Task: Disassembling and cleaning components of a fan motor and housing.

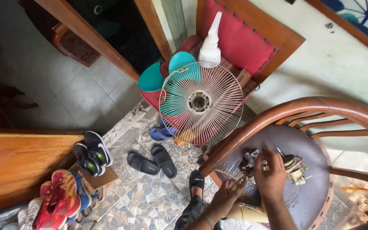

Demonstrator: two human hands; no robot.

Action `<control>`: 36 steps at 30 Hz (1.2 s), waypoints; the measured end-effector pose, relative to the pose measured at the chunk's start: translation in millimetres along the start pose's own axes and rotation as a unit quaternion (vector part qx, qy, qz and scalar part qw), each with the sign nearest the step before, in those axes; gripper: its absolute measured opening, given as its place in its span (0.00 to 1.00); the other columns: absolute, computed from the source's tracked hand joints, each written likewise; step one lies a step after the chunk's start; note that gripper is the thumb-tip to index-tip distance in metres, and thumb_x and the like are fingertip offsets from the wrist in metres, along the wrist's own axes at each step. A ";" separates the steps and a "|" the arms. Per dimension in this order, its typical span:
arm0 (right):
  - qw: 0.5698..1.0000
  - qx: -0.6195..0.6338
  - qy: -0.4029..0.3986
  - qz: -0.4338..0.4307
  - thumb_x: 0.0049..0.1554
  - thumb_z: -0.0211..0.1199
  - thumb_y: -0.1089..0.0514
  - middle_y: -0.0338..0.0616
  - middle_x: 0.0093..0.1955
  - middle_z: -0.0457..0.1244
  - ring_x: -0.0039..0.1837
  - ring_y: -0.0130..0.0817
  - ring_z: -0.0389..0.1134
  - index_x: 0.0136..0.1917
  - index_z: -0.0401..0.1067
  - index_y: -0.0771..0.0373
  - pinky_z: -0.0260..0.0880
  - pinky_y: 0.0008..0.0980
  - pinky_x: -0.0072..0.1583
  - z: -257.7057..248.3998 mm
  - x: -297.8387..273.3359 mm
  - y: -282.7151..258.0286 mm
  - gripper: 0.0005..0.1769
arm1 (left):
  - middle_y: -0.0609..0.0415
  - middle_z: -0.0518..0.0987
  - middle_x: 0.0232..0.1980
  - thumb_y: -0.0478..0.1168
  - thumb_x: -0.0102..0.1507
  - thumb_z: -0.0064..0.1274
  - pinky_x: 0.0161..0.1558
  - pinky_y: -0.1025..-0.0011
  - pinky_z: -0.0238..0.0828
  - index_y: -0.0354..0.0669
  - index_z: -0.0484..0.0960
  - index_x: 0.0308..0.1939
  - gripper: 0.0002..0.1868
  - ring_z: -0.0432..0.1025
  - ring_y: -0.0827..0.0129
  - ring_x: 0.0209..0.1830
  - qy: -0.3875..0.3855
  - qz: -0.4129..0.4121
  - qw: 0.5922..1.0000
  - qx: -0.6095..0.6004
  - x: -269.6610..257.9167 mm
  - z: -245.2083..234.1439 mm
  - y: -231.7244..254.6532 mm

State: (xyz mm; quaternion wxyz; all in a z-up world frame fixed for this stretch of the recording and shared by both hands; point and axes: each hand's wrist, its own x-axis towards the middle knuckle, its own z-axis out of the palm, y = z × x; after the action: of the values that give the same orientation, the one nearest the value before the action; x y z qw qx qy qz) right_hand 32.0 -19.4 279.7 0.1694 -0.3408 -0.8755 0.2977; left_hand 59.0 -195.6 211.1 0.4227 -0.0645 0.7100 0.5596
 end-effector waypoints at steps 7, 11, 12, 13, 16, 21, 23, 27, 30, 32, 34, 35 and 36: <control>0.992 0.092 -0.041 -0.076 0.53 0.73 0.53 0.64 0.67 0.61 0.70 0.59 0.62 0.72 0.59 0.72 0.63 0.46 0.68 69.7 148.9 -96.4 0.42 | 0.56 0.78 0.60 0.66 0.61 0.52 0.58 0.73 0.70 0.41 0.71 0.66 0.40 0.73 0.70 0.57 -0.111 0.016 0.981 -0.156 -28.4 -40.2 -59.2; 0.948 0.061 -0.191 0.249 0.47 0.82 0.38 0.66 0.66 0.59 0.67 0.52 0.63 0.75 0.39 0.76 0.63 0.38 0.67 126.4 206.7 -63.9 0.69 | 0.52 0.75 0.63 0.63 0.62 0.52 0.61 0.70 0.66 0.37 0.65 0.72 0.44 0.70 0.67 0.61 -0.122 0.161 0.957 -0.208 -22.4 -62.4 -111.5; 0.946 0.061 -0.192 0.253 0.47 0.82 0.38 0.66 0.66 0.59 0.67 0.52 0.63 0.75 0.39 0.76 0.63 0.38 0.67 125.0 205.1 -61.7 0.69 | 0.52 0.75 0.63 0.63 0.62 0.52 0.61 0.70 0.66 0.37 0.65 0.72 0.44 0.70 0.67 0.61 -0.123 0.156 0.958 -0.208 -24.6 -67.0 -102.9; 0.926 0.154 -0.214 0.271 0.45 0.80 0.40 0.60 0.62 0.66 0.62 0.46 0.69 0.68 0.57 0.74 0.70 0.37 0.63 123.5 203.3 -60.7 0.53 | 0.51 0.77 0.60 0.64 0.61 0.51 0.55 0.71 0.66 0.38 0.65 0.73 0.44 0.69 0.68 0.54 -0.123 0.130 0.967 -0.180 -28.2 -69.4 -93.8; 0.904 0.245 -0.226 0.267 0.44 0.80 0.44 0.50 0.55 0.73 0.55 0.38 0.76 0.58 0.76 0.69 0.75 0.35 0.58 112.5 197.7 -68.7 0.36 | 0.50 0.79 0.58 0.64 0.62 0.50 0.54 0.71 0.68 0.39 0.64 0.73 0.44 0.71 0.69 0.52 -0.103 0.112 0.979 -0.138 -40.0 -72.7 -60.5; 0.885 0.381 -0.223 0.151 0.46 0.80 0.51 0.49 0.51 0.73 0.50 0.35 0.76 0.56 0.75 0.70 0.79 0.33 0.51 98.1 191.9 -80.8 0.31 | 0.51 0.78 0.60 0.63 0.62 0.51 0.57 0.69 0.70 0.39 0.64 0.71 0.42 0.74 0.67 0.54 -0.094 0.112 0.978 -0.152 -33.0 -67.5 -44.3; 0.842 0.451 -0.215 0.202 0.49 0.78 0.53 0.50 0.45 0.73 0.43 0.36 0.75 0.52 0.75 0.72 0.79 0.33 0.44 91.9 189.9 -85.2 0.25 | 0.46 0.78 0.52 0.61 0.64 0.51 0.53 0.67 0.69 0.38 0.64 0.73 0.42 0.71 0.65 0.47 -0.113 0.076 0.975 -0.176 -28.5 -66.5 -50.7; 0.806 0.520 -0.176 0.221 0.55 0.74 0.49 0.43 0.41 0.71 0.37 0.27 0.71 0.49 0.77 0.70 0.73 0.27 0.37 103.8 187.9 -76.0 0.21 | 0.50 0.78 0.57 0.62 0.64 0.50 0.60 0.68 0.70 0.39 0.64 0.73 0.41 0.74 0.66 0.56 -0.103 0.134 0.976 -0.138 -21.9 -69.6 -51.2; 0.820 0.483 -0.187 0.244 0.58 0.70 0.41 0.39 0.34 0.68 0.28 0.25 0.60 0.46 0.77 0.67 0.58 0.27 0.30 92.6 184.2 -76.8 0.24 | 0.48 0.80 0.58 0.64 0.65 0.47 0.59 0.69 0.71 0.38 0.64 0.73 0.42 0.77 0.64 0.57 -0.109 0.155 0.975 -0.113 -25.8 -72.5 -54.2; 0.803 0.500 -0.201 0.255 0.61 0.68 0.40 0.35 0.33 0.67 0.27 0.22 0.58 0.44 0.76 0.65 0.56 0.24 0.30 78.2 184.2 -79.6 0.24 | 0.50 0.72 0.61 0.66 0.63 0.47 0.55 0.66 0.74 0.38 0.65 0.72 0.43 0.77 0.61 0.58 -0.097 0.110 0.983 -0.107 -29.6 -74.2 -43.2; 0.780 0.538 -0.202 0.249 0.62 0.67 0.40 0.35 0.33 0.66 0.28 0.22 0.57 0.45 0.76 0.64 0.54 0.25 0.30 58.5 178.3 -81.7 0.23 | 0.51 0.70 0.61 0.66 0.63 0.45 0.56 0.66 0.75 0.39 0.64 0.72 0.43 0.77 0.61 0.60 -0.112 0.116 0.980 -0.120 -30.4 -74.3 -48.2; 0.753 0.576 -0.207 0.242 0.63 0.66 0.40 0.35 0.34 0.66 0.28 0.23 0.55 0.46 0.77 0.62 0.53 0.26 0.30 48.4 175.3 -82.1 0.22 | 0.51 0.68 0.61 0.67 0.64 0.44 0.57 0.66 0.76 0.39 0.63 0.73 0.44 0.77 0.60 0.61 -0.121 0.122 0.976 -0.132 -30.5 -75.0 -50.5; 0.754 0.576 -0.199 0.243 0.63 0.66 0.40 0.35 0.34 0.66 0.28 0.23 0.55 0.46 0.77 0.62 0.53 0.26 0.30 24.5 169.6 -85.5 0.22 | 0.51 0.68 0.61 0.67 0.64 0.44 0.57 0.66 0.76 0.39 0.63 0.73 0.44 0.77 0.60 0.61 -0.128 0.121 0.976 -0.129 -30.7 -74.3 -53.0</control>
State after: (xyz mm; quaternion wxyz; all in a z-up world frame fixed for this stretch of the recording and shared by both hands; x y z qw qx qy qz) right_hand -143.1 38.5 331.2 0.0778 -0.3133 -0.4397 0.8382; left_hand 69.2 -289.8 193.8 0.4275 0.0400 0.5741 0.6971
